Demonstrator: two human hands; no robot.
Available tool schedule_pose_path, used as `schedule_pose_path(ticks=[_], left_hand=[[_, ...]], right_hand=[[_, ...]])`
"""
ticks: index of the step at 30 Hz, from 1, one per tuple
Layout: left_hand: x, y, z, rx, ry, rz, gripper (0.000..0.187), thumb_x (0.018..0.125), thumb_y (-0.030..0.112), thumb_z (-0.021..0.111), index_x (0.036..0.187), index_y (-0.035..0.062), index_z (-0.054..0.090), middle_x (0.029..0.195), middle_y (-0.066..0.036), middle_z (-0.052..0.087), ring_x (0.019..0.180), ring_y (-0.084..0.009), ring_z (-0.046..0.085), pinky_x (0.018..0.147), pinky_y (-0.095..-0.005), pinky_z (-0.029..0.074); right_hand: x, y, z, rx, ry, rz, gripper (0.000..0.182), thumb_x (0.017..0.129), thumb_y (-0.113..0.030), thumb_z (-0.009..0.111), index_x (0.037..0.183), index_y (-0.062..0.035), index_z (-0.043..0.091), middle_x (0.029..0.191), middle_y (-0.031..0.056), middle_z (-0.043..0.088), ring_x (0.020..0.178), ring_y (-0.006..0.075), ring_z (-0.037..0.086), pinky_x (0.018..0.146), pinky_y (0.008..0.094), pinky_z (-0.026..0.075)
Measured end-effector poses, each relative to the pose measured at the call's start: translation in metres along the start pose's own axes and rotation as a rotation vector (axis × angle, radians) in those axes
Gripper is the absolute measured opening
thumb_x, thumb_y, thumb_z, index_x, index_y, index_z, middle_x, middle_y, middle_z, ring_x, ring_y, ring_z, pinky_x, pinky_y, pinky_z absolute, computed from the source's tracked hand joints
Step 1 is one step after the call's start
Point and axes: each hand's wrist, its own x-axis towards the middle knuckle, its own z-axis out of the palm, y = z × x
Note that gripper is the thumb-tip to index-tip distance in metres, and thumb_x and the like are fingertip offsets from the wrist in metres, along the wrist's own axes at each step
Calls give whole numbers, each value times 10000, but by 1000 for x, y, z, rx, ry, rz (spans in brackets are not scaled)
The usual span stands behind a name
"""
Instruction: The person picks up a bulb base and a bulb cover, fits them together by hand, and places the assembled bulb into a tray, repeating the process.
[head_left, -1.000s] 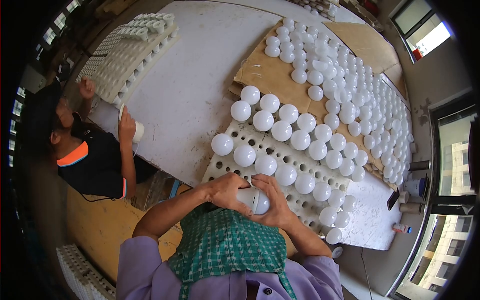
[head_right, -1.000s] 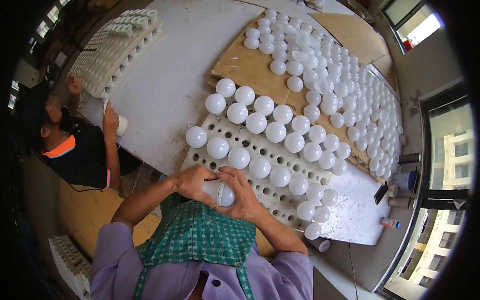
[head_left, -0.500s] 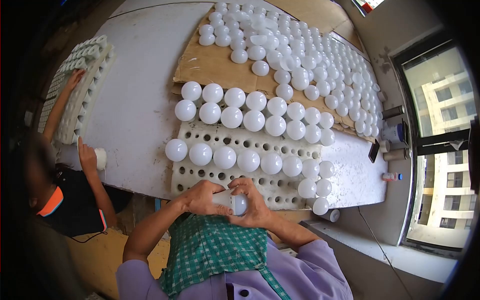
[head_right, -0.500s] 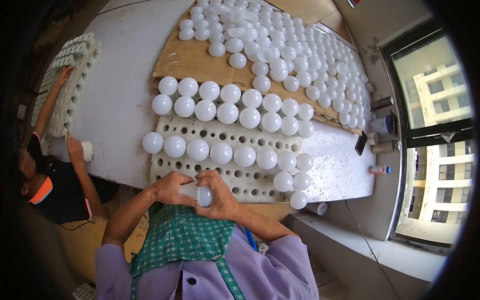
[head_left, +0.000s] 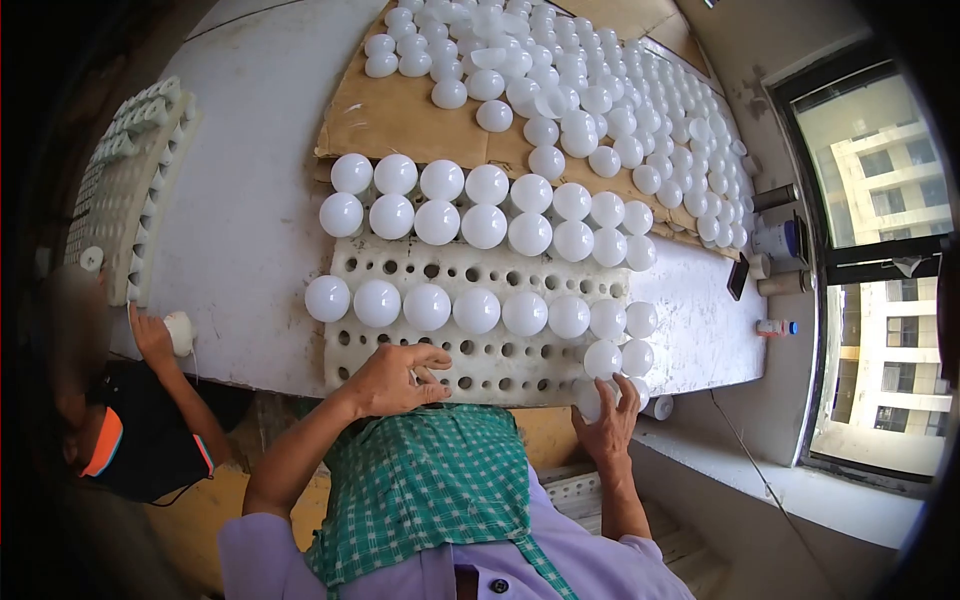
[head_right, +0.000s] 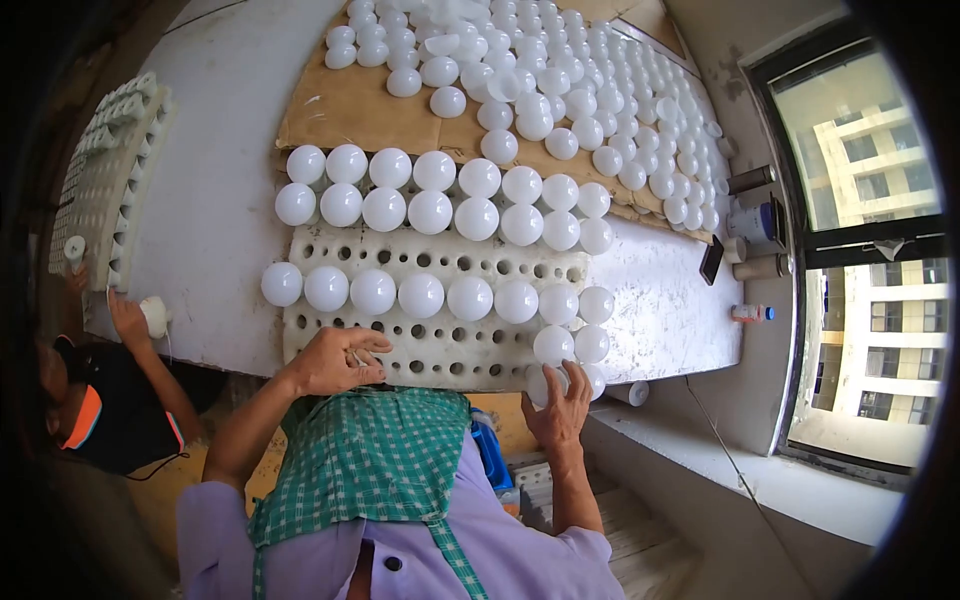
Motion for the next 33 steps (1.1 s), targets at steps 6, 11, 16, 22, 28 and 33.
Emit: schedule_pose_path(ticks=[6, 11, 16, 22, 28, 33], left_hand=[[-14, -19, -10, -82, 107, -16, 402, 817, 105, 688, 1165, -52, 562, 1145, -187, 635, 977, -217, 660, 808, -301, 541], [-16, -34, -10, -149, 205, 59, 372, 813, 179, 722, 1120, -5, 618, 1071, -130, 676, 870, -159, 675, 711, -267, 538], [-27, -26, -21, -113, 288, 67, 333, 816, 149, 718, 1101, 3, 625, 1053, -126, 682, 846, -146, 676, 699, -254, 536], [-63, -64, -33, -334, 577, 42, 279, 837, 38, 661, 1097, -39, 598, 1037, -136, 681, 898, -149, 665, 777, -282, 550], [-72, -72, -45, -458, 667, -20, 237, 869, 19, 613, 1087, -70, 588, 1042, -152, 671, 933, -169, 657, 812, -293, 551], [-64, -77, -53, -436, 724, 40, 230, 881, 18, 603, 1092, -71, 587, 1034, -147, 670, 943, -159, 652, 822, -271, 539]], right_hand=[[20, -13, -9, 113, 43, 10, 722, 601, -164, 785, 1253, -114, 479, 1313, 198, 337, 1237, 412, 337, 1006, 534, 314], [129, -1, -21, 336, 312, -95, 528, 683, -51, 726, 1177, -59, 540, 1158, 194, 510, 1082, 364, 513, 891, 437, 455], [301, 48, 24, 394, 172, 67, 468, 776, -143, 710, 1197, -29, 540, 1143, 183, 570, 928, 289, 630, 778, 380, 518], [403, 64, 70, 56, -224, 260, 735, 689, -318, 768, 1323, -96, 471, 1256, 236, 495, 1096, 374, 560, 917, 424, 469], [399, 48, 73, 25, -280, 264, 728, 657, -416, 762, 1238, -69, 493, 1199, 243, 525, 1073, 393, 567, 911, 434, 463], [378, 43, 24, 137, -77, 237, 664, 745, -339, 722, 1294, -77, 457, 1210, 242, 535, 1053, 390, 573, 901, 450, 461]])
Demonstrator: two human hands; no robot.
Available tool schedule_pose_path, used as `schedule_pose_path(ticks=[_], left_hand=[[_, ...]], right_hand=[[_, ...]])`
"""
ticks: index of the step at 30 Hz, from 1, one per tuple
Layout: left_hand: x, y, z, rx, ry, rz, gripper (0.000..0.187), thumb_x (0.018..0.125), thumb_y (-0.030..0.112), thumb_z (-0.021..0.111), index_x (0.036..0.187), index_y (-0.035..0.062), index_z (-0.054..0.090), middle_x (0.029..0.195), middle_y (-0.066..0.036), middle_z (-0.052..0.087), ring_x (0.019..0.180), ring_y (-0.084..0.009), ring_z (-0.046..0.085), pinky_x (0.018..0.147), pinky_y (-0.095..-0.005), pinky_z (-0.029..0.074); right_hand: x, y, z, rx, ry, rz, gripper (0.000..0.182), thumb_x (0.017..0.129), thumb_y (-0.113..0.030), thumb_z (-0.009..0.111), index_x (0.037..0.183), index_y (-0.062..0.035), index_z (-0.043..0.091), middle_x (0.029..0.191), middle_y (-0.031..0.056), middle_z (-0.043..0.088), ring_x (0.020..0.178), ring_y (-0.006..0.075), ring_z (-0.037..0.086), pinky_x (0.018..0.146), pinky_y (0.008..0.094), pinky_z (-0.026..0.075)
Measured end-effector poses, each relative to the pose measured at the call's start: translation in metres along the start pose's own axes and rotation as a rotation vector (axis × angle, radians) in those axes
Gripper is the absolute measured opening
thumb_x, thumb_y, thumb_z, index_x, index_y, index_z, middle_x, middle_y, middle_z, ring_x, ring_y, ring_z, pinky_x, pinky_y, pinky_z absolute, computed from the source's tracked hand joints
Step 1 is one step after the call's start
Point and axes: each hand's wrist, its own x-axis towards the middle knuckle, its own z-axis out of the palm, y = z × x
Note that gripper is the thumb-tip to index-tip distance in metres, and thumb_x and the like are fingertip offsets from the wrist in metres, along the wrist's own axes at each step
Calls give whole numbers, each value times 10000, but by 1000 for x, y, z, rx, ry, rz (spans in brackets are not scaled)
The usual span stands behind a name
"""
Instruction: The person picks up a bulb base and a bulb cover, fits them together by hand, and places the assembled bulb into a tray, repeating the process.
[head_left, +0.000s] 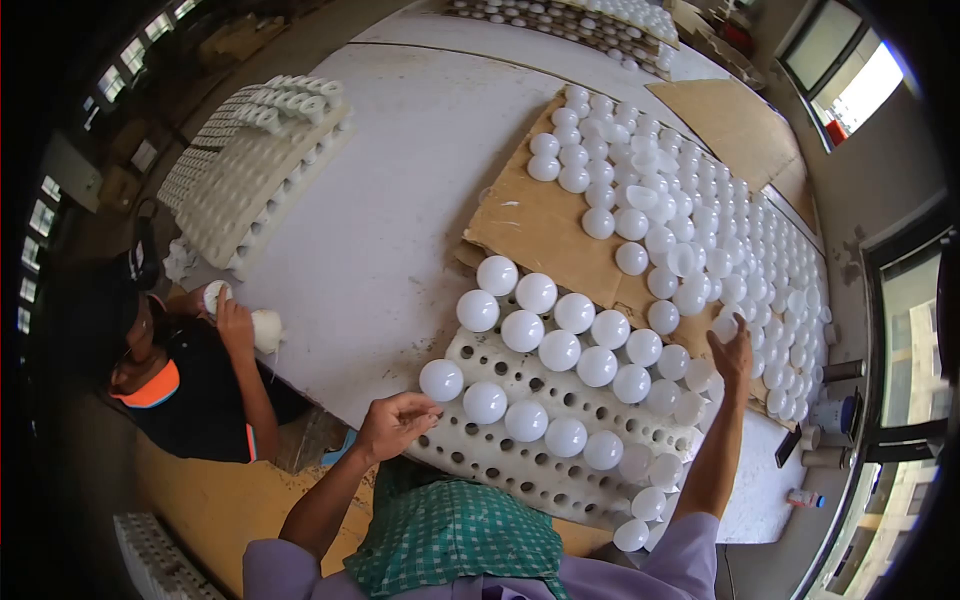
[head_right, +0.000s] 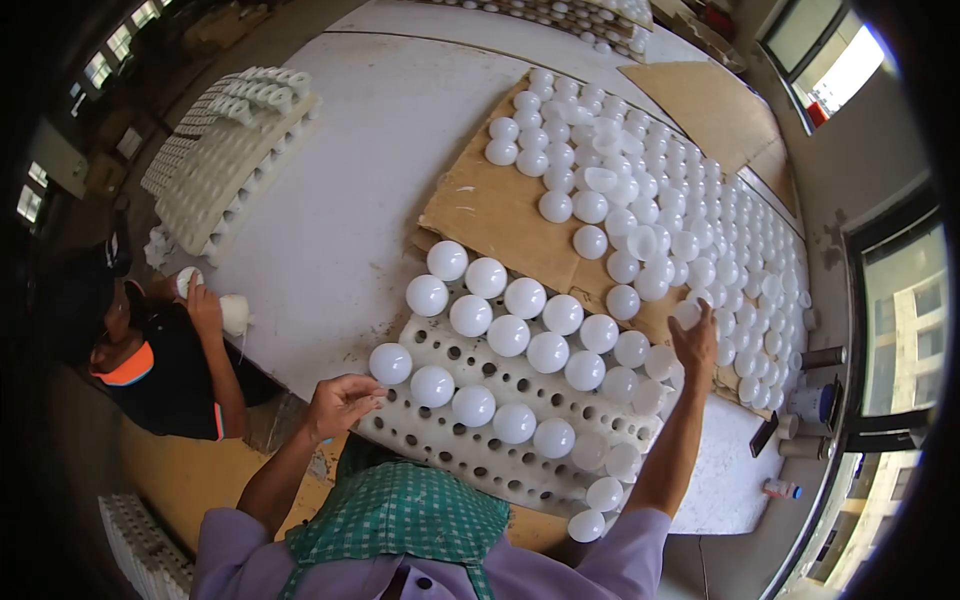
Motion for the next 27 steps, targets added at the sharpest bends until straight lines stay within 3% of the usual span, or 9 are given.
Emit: schedule_pose_path(ticks=[1, 2, 3, 5, 6, 8, 15, 21, 27], left_hand=[[2, 5, -2, 6, 23, 34, 230, 886, 23, 601, 1096, -68, 588, 1034, -143, 671, 940, -159, 653, 820, -267, 536], [5, 4, -6, 23, 85, 50, 223, 893, 29, 593, 1095, -64, 589, 1036, -142, 670, 931, -161, 654, 815, -264, 534], [8, -1, -11, 38, 139, 65, 217, 900, 36, 585, 1094, -60, 590, 1038, -142, 669, 921, -164, 656, 810, -261, 532], [16, -18, -21, 14, 321, 96, 199, 907, 53, 583, 1080, -45, 597, 1027, -131, 674, 896, -165, 665, 736, -250, 520], [19, -29, -26, -19, 469, 137, 183, 914, 70, 581, 1065, -31, 603, 1015, -119, 679, 871, -166, 673, 662, -239, 508], [21, -52, -34, -71, 527, 107, 181, 914, 75, 583, 1063, -25, 603, 1023, -116, 678, 878, -163, 669, 664, -239, 499], [20, -138, -20, 142, 393, -33, 206, 878, 96, 608, 1058, -3, 625, 952, -75, 672, 903, -136, 630, 801, -255, 491], [15, -152, -6, 148, 329, -63, 251, 866, 146, 639, 1068, -3, 631, 953, -95, 676, 894, -153, 637, 811, -270, 495], [7, -145, -3, 225, 360, -58, 321, 843, 181, 667, 1103, -1, 623, 1012, -135, 676, 936, -207, 649, 831, -303, 502]], right_hand=[[4, 37, 14, 202, 100, -133, 685, 753, -307, 724, 1337, -96, 435, 1229, 200, 535, 1023, 320, 592, 841, 410, 494], [-26, 10, -8, 674, -5, 58, 661, 776, -252, 708, 1358, -115, 427, 1264, 147, 507, 1003, 250, 576, 763, 364, 513], [-47, 7, -9, 931, 41, 31, 603, 809, -221, 646, 1362, -123, 425, 1283, 116, 472, 1005, 210, 547, 715, 333, 518], [-90, 10, -10, 1334, -114, -24, 658, 817, -235, 547, 1420, -120, 310, 1279, 133, 467, 1017, 221, 547, 724, 332, 523], [-114, 9, -10, 1429, -164, -55, 755, 796, -275, 613, 1440, -101, 259, 1272, 152, 473, 1018, 226, 553, 721, 330, 531], [-162, -18, -10, 1466, -197, -25, 931, 741, -380, 754, 1452, -79, 234, 1288, 186, 468, 997, 214, 568, 700, 314, 548], [-261, -50, 20, 1451, -353, -7, 1007, 642, -481, 814, 1366, 13, 318, 1140, 168, 566, 869, 208, 620, 708, 289, 517], [-284, -79, 33, 1429, -489, -83, 978, 611, -403, 858, 1359, -33, 347, 1192, 137, 537, 1006, 188, 563, 814, 302, 477], [-302, -104, 46, 1185, -711, -293, 745, 635, -213, 823, 1255, -65, 439, 1185, 88, 548, 1047, 186, 531, 898, 326, 432]])
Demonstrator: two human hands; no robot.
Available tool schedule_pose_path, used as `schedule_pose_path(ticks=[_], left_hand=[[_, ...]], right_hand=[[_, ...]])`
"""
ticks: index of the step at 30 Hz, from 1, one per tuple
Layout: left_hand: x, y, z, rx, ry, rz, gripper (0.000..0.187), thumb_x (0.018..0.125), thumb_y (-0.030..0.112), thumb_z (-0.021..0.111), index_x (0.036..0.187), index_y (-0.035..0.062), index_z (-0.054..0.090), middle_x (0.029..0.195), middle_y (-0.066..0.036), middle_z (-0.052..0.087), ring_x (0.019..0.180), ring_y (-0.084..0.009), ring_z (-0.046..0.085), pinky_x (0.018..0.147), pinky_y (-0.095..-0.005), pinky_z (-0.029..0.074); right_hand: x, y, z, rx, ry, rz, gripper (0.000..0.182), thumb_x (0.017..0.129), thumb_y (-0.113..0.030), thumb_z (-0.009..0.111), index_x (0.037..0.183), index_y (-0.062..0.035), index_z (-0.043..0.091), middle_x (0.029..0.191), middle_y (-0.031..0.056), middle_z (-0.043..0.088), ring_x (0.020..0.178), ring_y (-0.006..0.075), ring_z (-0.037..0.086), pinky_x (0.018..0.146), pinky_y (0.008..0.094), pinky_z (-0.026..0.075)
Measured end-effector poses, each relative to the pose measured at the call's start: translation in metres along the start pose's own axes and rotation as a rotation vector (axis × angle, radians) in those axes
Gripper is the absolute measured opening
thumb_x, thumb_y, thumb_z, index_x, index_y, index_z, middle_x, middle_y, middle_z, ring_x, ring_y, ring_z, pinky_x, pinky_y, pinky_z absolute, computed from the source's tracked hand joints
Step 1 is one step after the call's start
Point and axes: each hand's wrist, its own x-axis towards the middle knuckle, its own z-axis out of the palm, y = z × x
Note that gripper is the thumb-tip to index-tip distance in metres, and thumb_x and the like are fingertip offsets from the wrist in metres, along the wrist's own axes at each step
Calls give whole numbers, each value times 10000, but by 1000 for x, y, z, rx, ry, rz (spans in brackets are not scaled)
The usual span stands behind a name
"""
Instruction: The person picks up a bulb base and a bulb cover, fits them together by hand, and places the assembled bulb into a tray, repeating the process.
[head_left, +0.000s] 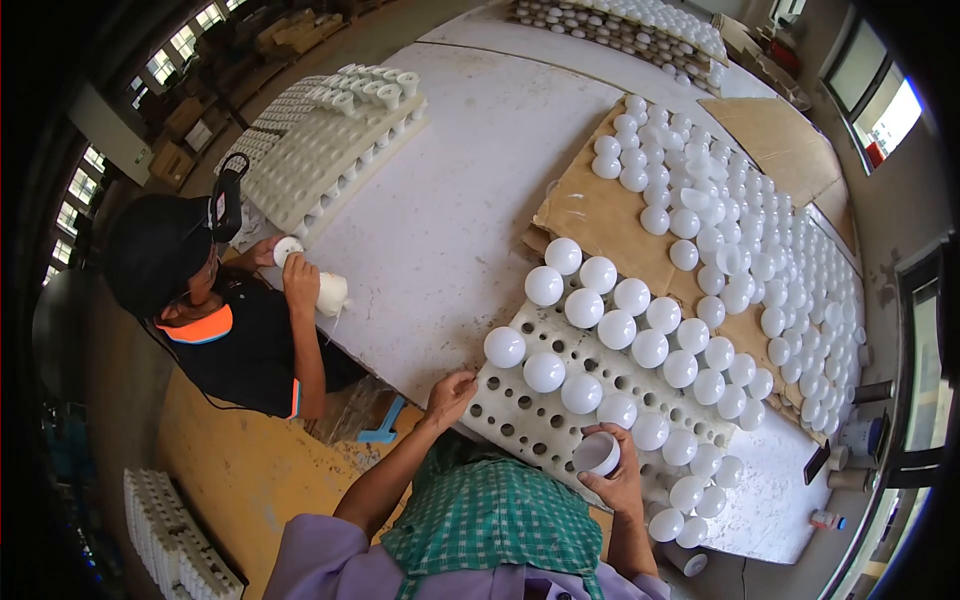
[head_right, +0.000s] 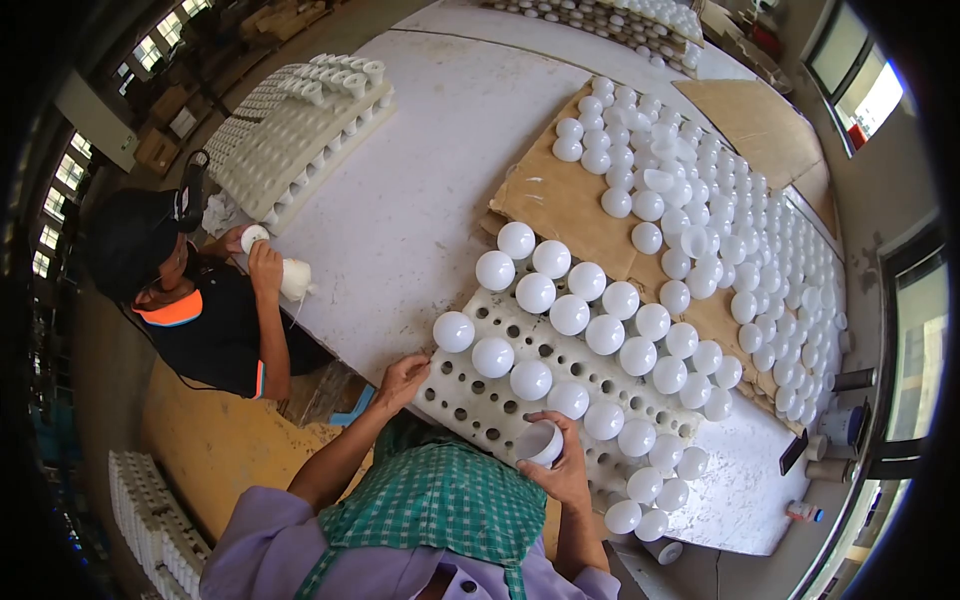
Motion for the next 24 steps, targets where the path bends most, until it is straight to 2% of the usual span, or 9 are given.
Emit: schedule_pose_path(ticks=[2, 5, 7, 10, 15, 20, 21, 22, 24], left_hand=[[-4, 2, -3, 73, 7, 8, 343, 836, 191, 675, 1114, -2, 619, 1025, -143, 672, 946, -215, 649, 837, -307, 501], [-6, 3, -5, 164, -13, 34, 386, 827, 198, 684, 1143, -7, 602, 1035, -158, 667, 962, -212, 645, 842, -302, 499], [-8, 9, -10, 70, -164, -57, 371, 852, 130, 659, 1170, -41, 574, 1095, -143, 636, 1019, -207, 600, 881, -321, 479], [-4, -3, -20, -154, -201, -42, 395, 850, 122, 659, 1199, -37, 562, 1135, -147, 619, 1062, -213, 580, 905, -330, 468], [8, -18, -34, -313, -103, -294, 354, 882, 102, 612, 1212, -16, 566, 1156, -139, 604, 1047, -224, 583, 908, -331, 467], [-2, -4, -42, -151, -263, -202, 371, 876, 106, 611, 1222, -21, 560, 1197, -162, 576, 1101, -235, 552, 953, -353, 443], [-3, -5, -47, -165, -351, -206, 484, 835, 101, 633, 1287, -16, 502, 1257, -195, 546, 1152, -262, 526, 975, -363, 429], [-8, -7, -50, -176, -337, -215, 484, 835, 101, 633, 1287, -16, 502, 1257, -195, 546, 1152, -262, 526, 975, -363, 429], [-21, -3, -55, 1, -452, 13, 629, 780, 98, 653, 1354, -7, 419, 1302, -227, 512, 1190, -288, 509, 989, -361, 417]], right_hand=[[0, 1, 5, -15, -14, 26, 717, 631, -191, 812, 1238, -64, 453, 1186, 75, 549, 1068, 182, 519, 918, 335, 421], [-2, 10, 6, -71, -51, -14, 772, 639, -272, 834, 1260, -62, 425, 1192, 98, 547, 1017, 188, 551, 867, 326, 456], [-3, 10, 7, -19, -44, 25, 734, 643, -195, 812, 1261, -62, 440, 1185, 83, 549, 1066, 183, 520, 918, 336, 420], [-5, 5, 6, 60, 18, 71, 757, 650, -209, 816, 1280, -57, 426, 1185, 88, 548, 1059, 189, 528, 909, 338, 429], [-3, 7, 1, 117, 108, 68, 822, 656, -319, 848, 1297, -50, 409, 1158, 123, 561, 1045, 209, 557, 884, 332, 455], [-1, 5, 3, 36, 67, 76, 819, 658, -313, 845, 1300, -51, 411, 1169, 127, 558, 1054, 216, 559, 890, 338, 456], [0, 7, 4, 27, 67, 72, 816, 660, -315, 842, 1300, -49, 411, 1172, 127, 556, 1052, 215, 559, 890, 338, 457], [0, 7, 5, 16, 67, 69, 814, 662, -316, 840, 1300, -48, 412, 1175, 128, 554, 1051, 214, 560, 889, 338, 457], [3, 7, 6, 2, 52, 72, 814, 662, -314, 840, 1299, -46, 411, 1178, 127, 553, 1044, 212, 560, 887, 338, 458]])
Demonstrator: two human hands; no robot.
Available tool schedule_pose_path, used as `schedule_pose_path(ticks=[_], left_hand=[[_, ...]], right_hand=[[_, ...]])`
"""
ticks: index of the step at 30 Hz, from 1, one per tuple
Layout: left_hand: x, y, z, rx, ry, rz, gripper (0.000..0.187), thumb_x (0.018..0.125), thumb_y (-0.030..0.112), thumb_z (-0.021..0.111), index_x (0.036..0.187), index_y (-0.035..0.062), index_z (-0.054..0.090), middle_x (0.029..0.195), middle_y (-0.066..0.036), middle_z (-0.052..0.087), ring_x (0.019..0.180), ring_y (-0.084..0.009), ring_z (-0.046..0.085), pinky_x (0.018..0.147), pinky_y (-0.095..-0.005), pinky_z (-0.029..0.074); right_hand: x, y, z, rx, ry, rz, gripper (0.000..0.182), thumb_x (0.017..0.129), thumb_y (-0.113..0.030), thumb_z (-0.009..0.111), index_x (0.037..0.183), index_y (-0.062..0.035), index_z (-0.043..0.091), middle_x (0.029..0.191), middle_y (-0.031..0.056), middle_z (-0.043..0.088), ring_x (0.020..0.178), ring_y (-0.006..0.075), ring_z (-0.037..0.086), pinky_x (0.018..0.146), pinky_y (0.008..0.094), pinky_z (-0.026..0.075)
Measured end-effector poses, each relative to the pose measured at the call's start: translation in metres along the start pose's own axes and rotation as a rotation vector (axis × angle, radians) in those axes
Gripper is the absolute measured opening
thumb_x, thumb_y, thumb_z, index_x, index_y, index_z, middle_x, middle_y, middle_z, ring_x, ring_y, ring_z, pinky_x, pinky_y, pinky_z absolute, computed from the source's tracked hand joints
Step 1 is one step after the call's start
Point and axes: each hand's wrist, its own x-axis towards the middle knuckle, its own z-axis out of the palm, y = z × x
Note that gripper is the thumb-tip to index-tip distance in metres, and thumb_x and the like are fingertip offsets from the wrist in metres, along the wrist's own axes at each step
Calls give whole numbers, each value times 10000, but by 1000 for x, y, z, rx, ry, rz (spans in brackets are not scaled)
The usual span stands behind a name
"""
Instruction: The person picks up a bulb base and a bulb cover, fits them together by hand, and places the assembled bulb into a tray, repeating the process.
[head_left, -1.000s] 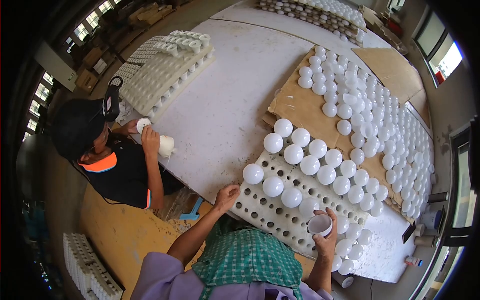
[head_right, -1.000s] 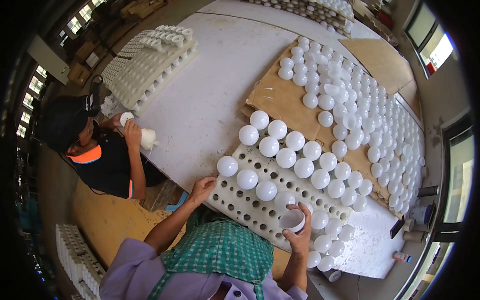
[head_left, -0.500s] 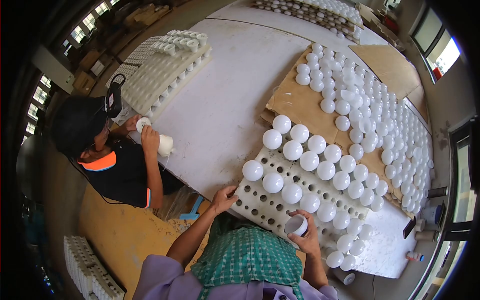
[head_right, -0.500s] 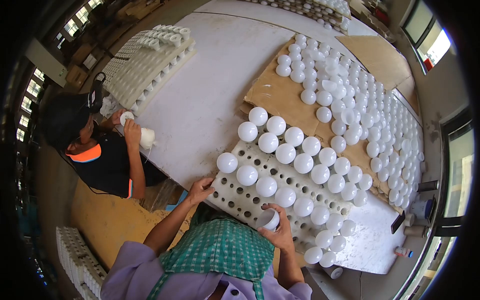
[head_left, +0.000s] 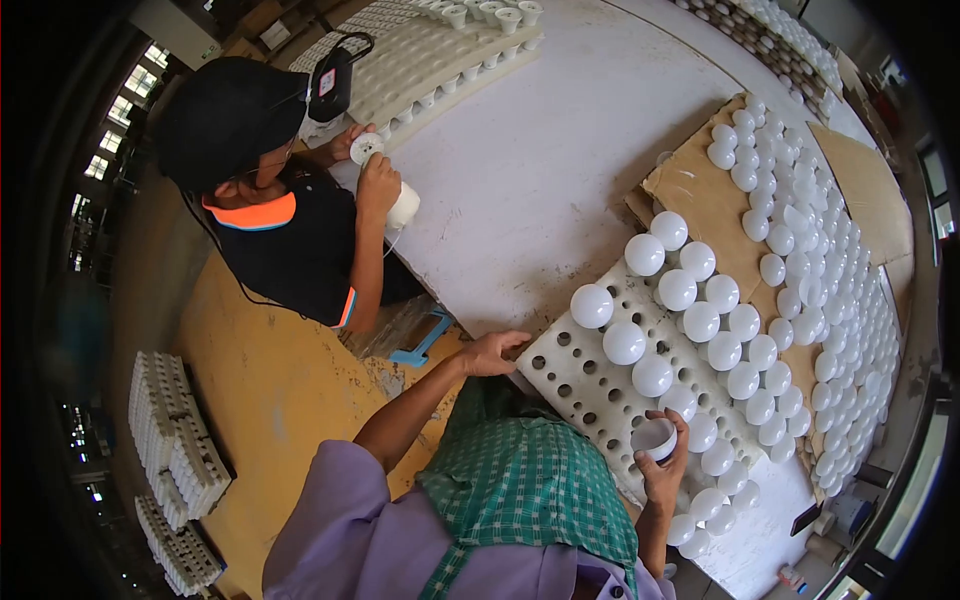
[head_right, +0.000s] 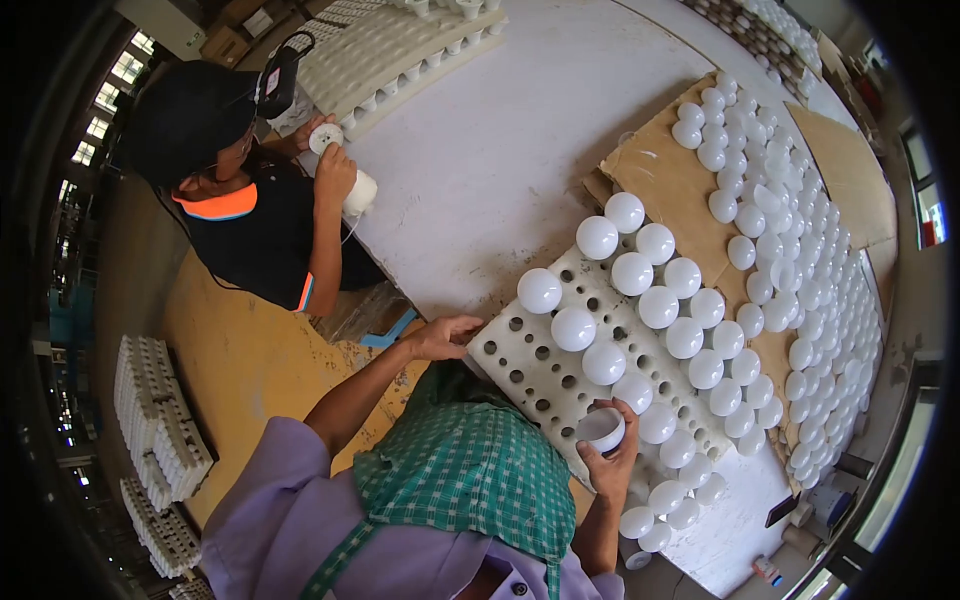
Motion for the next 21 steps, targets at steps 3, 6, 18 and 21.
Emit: schedule_pose_path(ticks=[3, 6, 18, 21], left_hand=[[-7, 13, 13, 253, 52, 18, 755, 719, 134, 681, 1388, 5, 357, 1310, -240, 500, 1198, -315, 511, 991, -368, 427], [-1, 3, 26, 328, 139, 62, 722, 721, 187, 691, 1361, 29, 396, 1252, -234, 537, 1133, -351, 543, 960, -405, 444], [21, 21, -36, 176, 805, 244, 393, 815, -68, 535, 1201, 8, 554, 1125, -171, 643, 980, -242, 655, 837, -313, 515], [57, 18, -76, 410, 910, 289, 531, 769, -121, 515, 1282, 5, 461, 1300, -214, 508, 1159, -313, 537, 965, -365, 447]], right_hand=[[4, -4, 2, -32, -12, 12, 815, 662, -311, 839, 1301, -43, 410, 1183, 129, 551, 1031, 208, 561, 881, 334, 458], [8, -7, 7, -55, -27, 18, 822, 661, -308, 840, 1306, -40, 407, 1187, 135, 550, 1019, 205, 561, 872, 327, 459], [18, -6, 7, -11, 65, -72, 932, 673, -494, 802, 1328, -11, 349, 1170, 149, 559, 924, 182, 589, 705, 279, 510], [19, -18, 17, 71, 67, -17, 916, 647, -392, 852, 1323, -18, 360, 1193, 169, 535, 977, 234, 604, 807, 336, 524]])
